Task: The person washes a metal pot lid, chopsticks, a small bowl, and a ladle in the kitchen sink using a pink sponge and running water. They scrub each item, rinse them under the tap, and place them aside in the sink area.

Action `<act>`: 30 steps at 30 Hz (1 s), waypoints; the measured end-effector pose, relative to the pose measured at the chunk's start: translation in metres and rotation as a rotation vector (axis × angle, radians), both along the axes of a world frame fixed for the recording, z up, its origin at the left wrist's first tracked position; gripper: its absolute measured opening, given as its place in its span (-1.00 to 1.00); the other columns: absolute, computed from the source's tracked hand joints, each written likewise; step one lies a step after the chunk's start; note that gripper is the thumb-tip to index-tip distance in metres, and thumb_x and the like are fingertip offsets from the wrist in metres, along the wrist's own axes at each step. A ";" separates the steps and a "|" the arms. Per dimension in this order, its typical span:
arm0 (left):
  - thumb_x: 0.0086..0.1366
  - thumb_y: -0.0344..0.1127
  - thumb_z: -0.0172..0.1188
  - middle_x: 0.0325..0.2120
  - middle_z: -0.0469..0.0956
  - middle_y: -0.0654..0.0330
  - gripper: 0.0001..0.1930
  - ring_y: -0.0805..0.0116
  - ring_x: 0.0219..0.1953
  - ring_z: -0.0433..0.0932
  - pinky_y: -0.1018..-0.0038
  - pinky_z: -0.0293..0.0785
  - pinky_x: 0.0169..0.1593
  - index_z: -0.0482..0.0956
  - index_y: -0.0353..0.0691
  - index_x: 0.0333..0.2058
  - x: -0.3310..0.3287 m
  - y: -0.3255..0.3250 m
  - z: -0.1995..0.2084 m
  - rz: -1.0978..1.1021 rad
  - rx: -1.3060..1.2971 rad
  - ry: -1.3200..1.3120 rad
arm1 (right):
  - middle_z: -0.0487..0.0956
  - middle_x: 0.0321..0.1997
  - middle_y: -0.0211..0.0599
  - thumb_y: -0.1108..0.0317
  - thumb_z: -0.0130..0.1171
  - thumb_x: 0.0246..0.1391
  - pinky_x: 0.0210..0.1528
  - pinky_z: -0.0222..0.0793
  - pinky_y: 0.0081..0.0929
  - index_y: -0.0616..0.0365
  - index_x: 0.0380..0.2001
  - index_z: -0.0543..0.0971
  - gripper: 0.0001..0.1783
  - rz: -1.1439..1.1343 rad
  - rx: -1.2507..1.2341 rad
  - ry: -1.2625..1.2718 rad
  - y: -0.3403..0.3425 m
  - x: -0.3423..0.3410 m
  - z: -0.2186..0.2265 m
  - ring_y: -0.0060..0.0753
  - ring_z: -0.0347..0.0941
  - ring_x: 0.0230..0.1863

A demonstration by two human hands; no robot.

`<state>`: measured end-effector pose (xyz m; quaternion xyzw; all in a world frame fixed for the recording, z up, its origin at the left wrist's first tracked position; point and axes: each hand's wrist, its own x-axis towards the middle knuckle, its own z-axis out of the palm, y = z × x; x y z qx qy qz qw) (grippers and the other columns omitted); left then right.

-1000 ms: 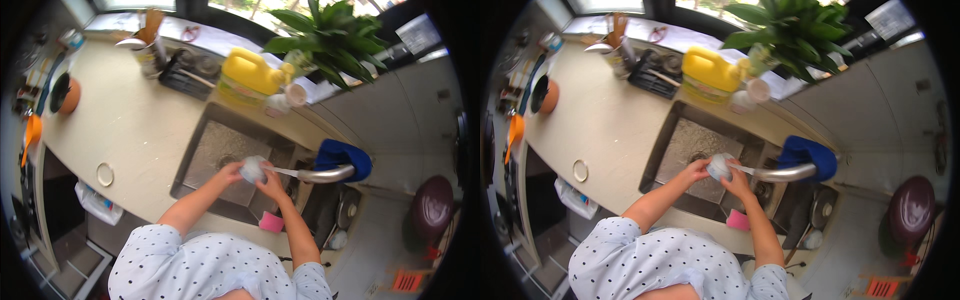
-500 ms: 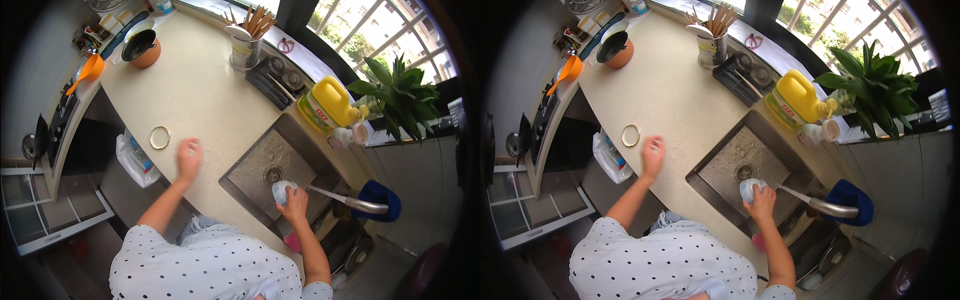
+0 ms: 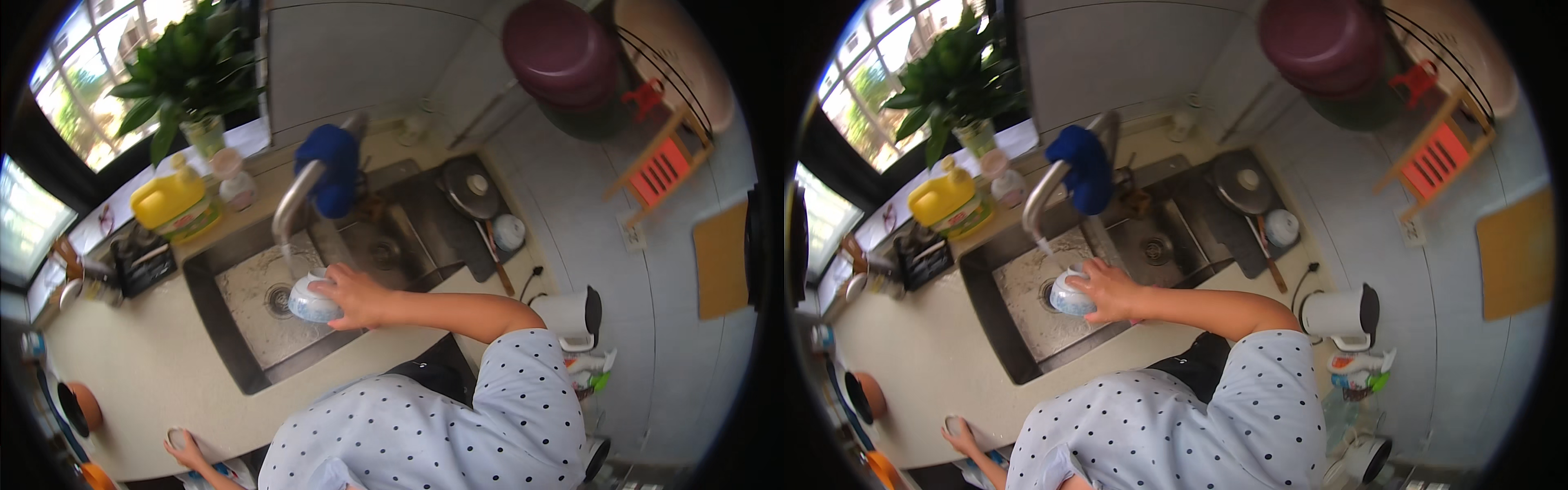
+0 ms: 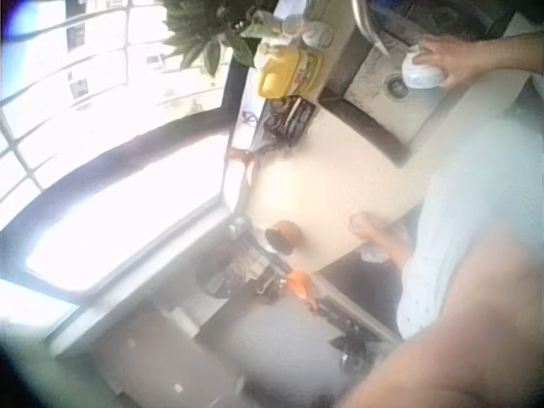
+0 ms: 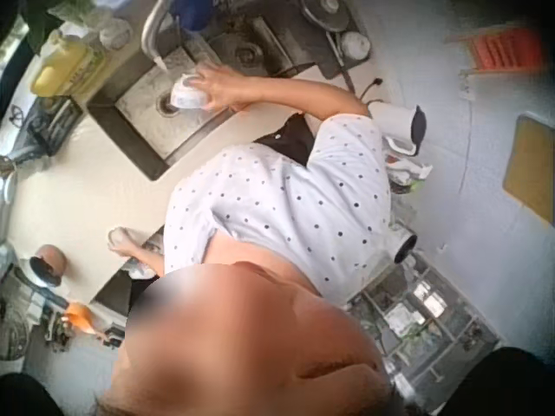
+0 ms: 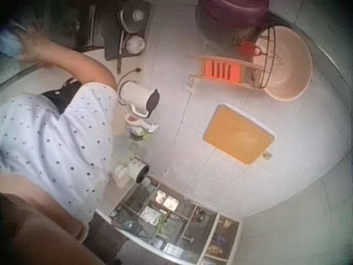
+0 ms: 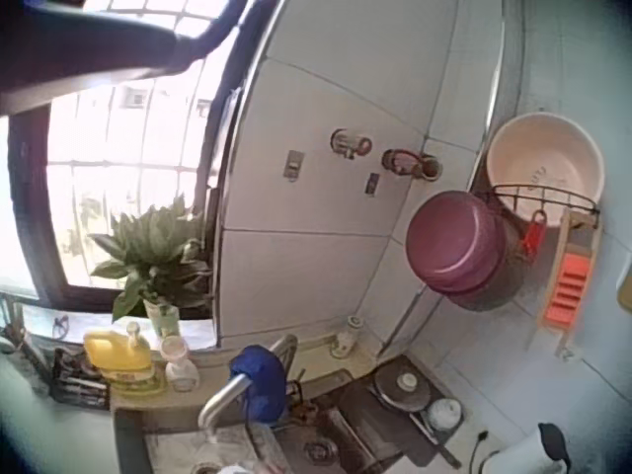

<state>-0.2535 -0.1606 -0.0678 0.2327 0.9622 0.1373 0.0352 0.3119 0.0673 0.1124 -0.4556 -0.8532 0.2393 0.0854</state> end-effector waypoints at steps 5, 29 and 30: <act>0.04 -0.06 0.22 -0.11 0.44 0.08 -0.30 0.19 -0.13 0.44 0.32 0.36 -0.08 0.16 -0.16 0.11 -0.001 0.056 0.011 -0.198 0.396 -0.367 | 0.34 -0.16 -0.06 0.16 0.36 -0.41 -0.04 0.26 -0.31 0.15 -0.05 0.36 -0.25 -0.554 0.048 0.157 -0.013 0.102 0.047 -0.07 0.30 -0.09; 0.06 0.06 0.15 -0.07 0.18 -0.15 -0.35 -0.14 -0.02 0.24 -0.01 0.27 0.04 0.13 -0.26 -0.04 0.405 0.286 0.032 0.489 0.318 -2.174 | 0.25 -0.02 0.02 0.33 0.26 -0.29 0.00 0.17 -0.15 0.06 0.01 0.32 -0.33 -1.160 0.428 -0.807 0.000 0.395 -0.068 0.04 0.11 0.10; 0.08 0.07 0.11 -0.07 0.18 -0.15 -0.36 -0.13 -0.03 0.25 0.01 0.26 0.05 0.14 -0.26 -0.03 0.404 0.283 0.038 0.489 0.300 -2.171 | 0.27 -0.02 0.01 0.32 0.24 -0.27 0.01 0.15 -0.15 0.05 0.01 0.32 -0.35 -1.170 0.419 -0.823 0.004 0.399 -0.070 0.04 0.11 0.11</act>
